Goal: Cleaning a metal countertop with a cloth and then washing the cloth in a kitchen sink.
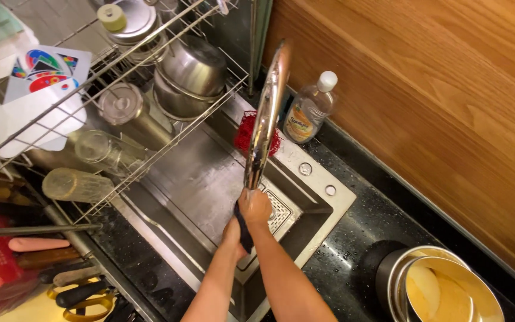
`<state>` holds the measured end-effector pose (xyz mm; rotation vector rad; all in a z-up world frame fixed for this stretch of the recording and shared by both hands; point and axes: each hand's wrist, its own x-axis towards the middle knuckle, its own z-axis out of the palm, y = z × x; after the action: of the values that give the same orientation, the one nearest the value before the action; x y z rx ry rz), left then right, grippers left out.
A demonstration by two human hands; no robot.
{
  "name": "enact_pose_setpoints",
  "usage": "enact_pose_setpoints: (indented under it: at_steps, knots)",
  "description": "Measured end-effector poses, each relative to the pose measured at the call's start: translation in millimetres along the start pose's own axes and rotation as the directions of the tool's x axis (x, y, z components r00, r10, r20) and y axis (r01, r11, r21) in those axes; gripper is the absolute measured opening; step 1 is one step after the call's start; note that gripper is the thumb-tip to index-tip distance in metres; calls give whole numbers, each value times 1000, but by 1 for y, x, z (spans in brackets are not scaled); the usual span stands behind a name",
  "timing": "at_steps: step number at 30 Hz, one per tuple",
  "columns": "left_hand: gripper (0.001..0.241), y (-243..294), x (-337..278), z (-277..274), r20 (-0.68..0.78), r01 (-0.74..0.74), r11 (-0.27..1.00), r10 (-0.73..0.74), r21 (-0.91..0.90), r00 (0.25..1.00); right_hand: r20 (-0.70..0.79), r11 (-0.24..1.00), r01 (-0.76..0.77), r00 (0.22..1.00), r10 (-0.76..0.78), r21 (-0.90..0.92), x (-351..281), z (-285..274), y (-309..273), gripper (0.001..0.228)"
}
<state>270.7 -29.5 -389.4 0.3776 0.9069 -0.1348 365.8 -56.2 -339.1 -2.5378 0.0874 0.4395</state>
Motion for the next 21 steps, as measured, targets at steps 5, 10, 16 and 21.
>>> enact_pose_setpoints:
  at_steps: [5,10,16,21]
  knots:
    - [56,21,-57,31,-220,28,997,-12,69,975,56,949,273,962,-268,-158,36,26,38,37]
    - [65,17,-7,8,-101,91,991,-101,-96,990,-65,940,197,980,-186,278,-24,7,27,37]
    - [72,-8,183,-114,359,17,997,9,-70,933,51,927,122,987,-149,355,-68,-25,6,49]
    - [51,-12,110,-64,112,62,995,-53,-79,992,84,992,92,992,-99,88,-37,-19,6,45]
